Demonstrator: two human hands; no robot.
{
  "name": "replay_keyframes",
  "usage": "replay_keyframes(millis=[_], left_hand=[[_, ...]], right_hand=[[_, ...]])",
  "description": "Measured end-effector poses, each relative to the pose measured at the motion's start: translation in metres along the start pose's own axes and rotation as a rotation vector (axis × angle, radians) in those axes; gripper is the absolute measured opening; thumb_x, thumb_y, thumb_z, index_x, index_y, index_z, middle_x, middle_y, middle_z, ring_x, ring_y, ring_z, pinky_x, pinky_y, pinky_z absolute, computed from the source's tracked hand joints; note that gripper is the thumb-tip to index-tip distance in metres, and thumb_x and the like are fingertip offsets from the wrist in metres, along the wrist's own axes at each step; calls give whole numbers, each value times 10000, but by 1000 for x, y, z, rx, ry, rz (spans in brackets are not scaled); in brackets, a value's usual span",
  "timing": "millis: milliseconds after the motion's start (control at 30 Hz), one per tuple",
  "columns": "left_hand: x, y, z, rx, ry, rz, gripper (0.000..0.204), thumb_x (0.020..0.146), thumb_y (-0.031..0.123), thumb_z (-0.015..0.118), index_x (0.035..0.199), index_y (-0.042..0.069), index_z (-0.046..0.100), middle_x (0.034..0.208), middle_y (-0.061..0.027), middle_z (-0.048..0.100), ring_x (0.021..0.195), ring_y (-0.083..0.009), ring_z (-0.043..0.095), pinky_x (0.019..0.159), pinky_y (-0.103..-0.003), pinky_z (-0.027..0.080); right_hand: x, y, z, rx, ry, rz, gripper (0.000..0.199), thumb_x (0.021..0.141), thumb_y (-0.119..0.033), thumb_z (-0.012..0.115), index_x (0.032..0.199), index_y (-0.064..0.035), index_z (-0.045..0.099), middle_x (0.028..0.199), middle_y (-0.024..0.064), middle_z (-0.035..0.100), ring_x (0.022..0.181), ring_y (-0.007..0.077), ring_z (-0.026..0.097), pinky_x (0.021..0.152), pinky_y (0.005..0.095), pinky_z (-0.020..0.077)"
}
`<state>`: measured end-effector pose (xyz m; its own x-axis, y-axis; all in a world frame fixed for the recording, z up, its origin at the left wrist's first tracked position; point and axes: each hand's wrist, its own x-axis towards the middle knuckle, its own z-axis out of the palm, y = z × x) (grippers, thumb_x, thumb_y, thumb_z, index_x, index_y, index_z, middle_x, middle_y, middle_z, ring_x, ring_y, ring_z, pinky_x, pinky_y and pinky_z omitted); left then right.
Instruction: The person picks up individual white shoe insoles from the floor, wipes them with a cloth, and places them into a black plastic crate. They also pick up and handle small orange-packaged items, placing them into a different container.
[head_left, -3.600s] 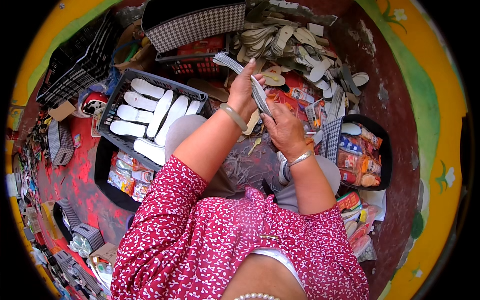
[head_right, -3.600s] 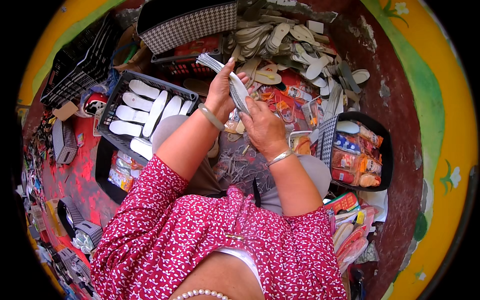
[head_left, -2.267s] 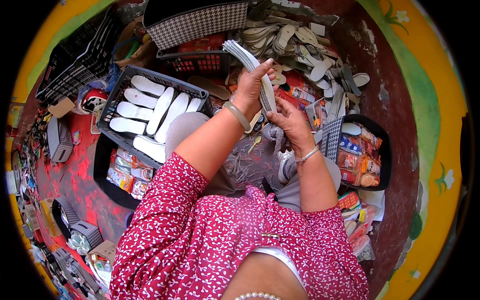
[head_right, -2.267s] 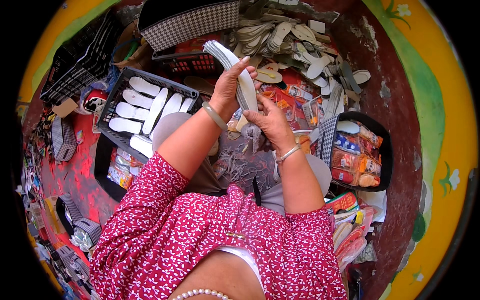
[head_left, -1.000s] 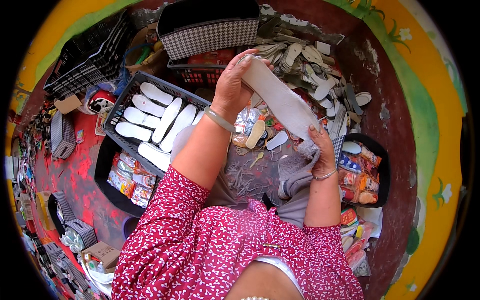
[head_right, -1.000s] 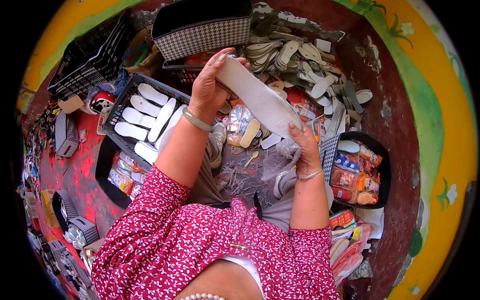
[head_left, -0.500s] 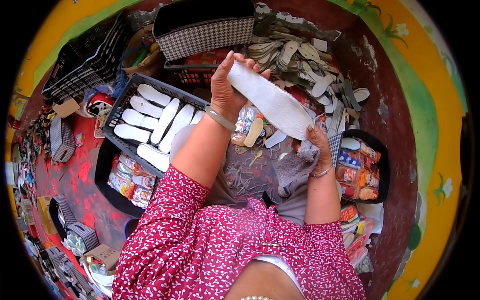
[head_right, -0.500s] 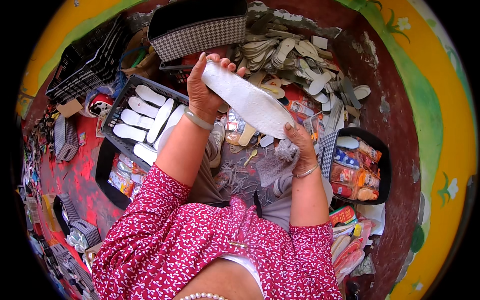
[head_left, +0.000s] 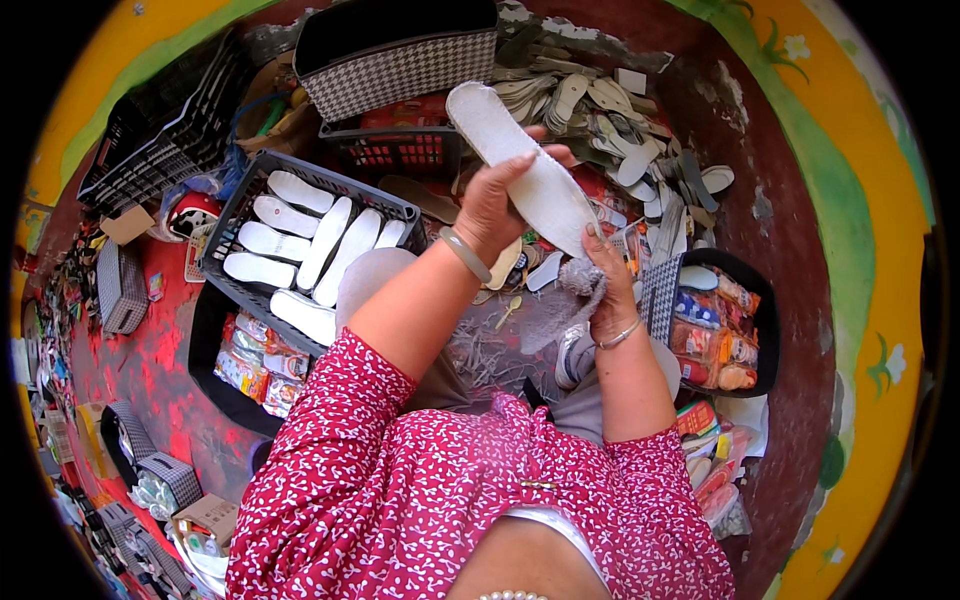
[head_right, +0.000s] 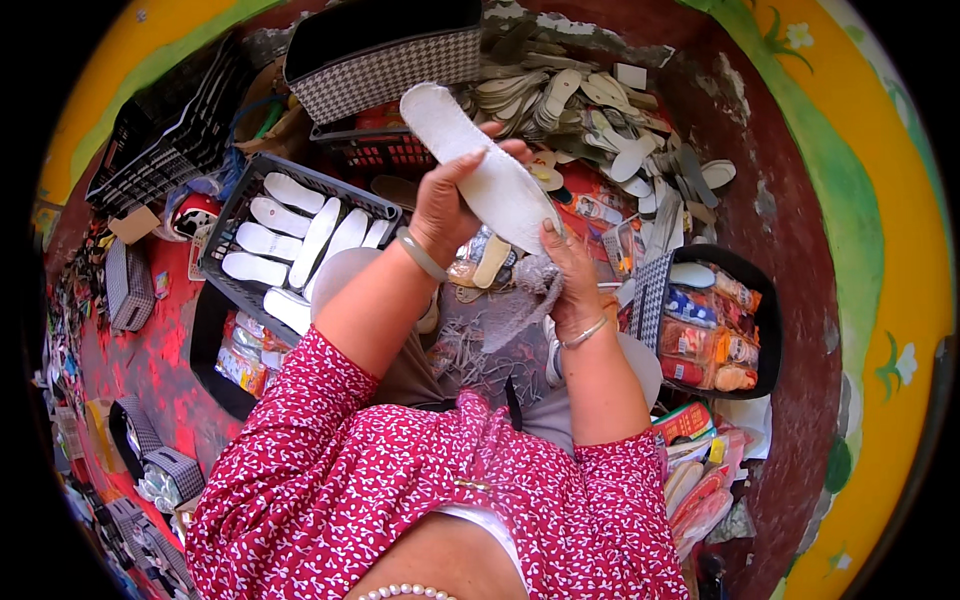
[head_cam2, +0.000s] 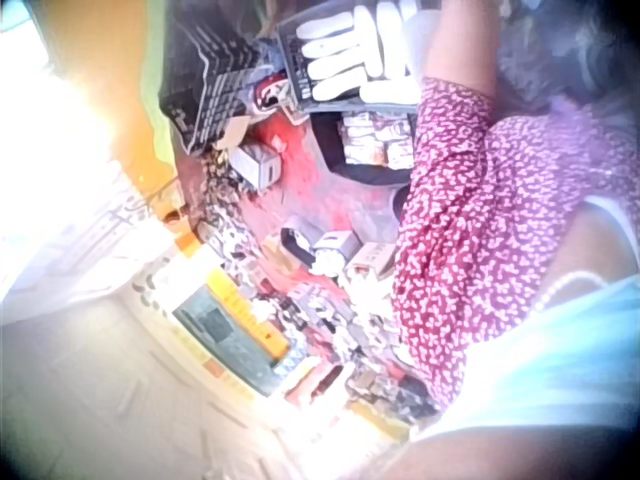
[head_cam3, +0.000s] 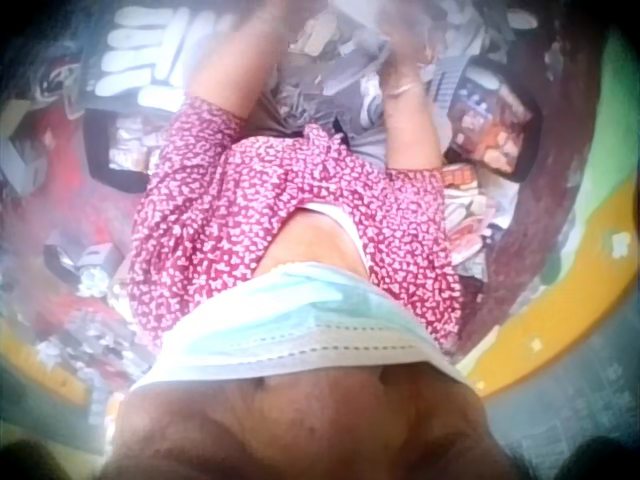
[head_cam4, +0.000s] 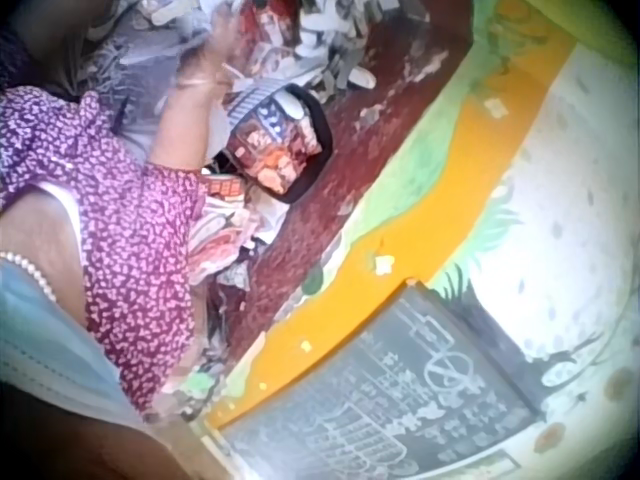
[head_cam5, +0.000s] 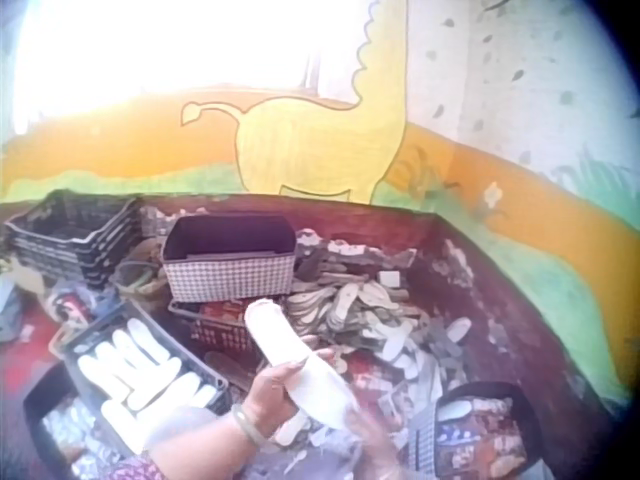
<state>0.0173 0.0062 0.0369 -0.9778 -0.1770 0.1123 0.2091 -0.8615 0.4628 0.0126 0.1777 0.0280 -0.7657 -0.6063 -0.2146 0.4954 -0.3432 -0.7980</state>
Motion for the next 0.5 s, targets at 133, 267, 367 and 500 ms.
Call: replay_keyframes(millis=[133, 267, 367, 500], left_hand=[[0, -11, -2, -15, 27, -59, 462, 755, 187, 598, 1158, 18, 449, 983, -164, 602, 998, -302, 563, 867, -441, 453], [2, -11, -5, -72, 13, -54, 423, 731, 142, 581, 1116, 10, 465, 880, -132, 584, 883, -293, 575, 826, -440, 466], [2, -10, -6, -62, -7, -48, 420, 714, 116, 571, 1105, 8, 466, 857, -126, 573, 847, -290, 571, 816, -441, 467], [3, -7, -7, -28, -33, -58, 458, 704, 97, 562, 1139, 3, 454, 893, -141, 583, 877, -298, 575, 833, -447, 463]], right_hand=[[-1, 3, 9, 8, -14, 23, 446, 896, -320, 539, 1202, 0, 480, 1067, 92, 594, 911, 161, 600, 764, 276, 491], [-1, 1, 13, -80, -75, -7, 459, 882, -314, 571, 1193, 11, 478, 1039, 71, 591, 892, 129, 583, 757, 254, 477], [-1, 5, 19, -98, -39, -114, 437, 869, -286, 598, 1170, 13, 494, 1021, 64, 592, 865, 117, 577, 742, 242, 471], [0, 7, 14, -125, -9, -166, 392, 864, -245, 607, 1141, 16, 512, 1002, 60, 598, 849, 117, 581, 733, 233, 469]])
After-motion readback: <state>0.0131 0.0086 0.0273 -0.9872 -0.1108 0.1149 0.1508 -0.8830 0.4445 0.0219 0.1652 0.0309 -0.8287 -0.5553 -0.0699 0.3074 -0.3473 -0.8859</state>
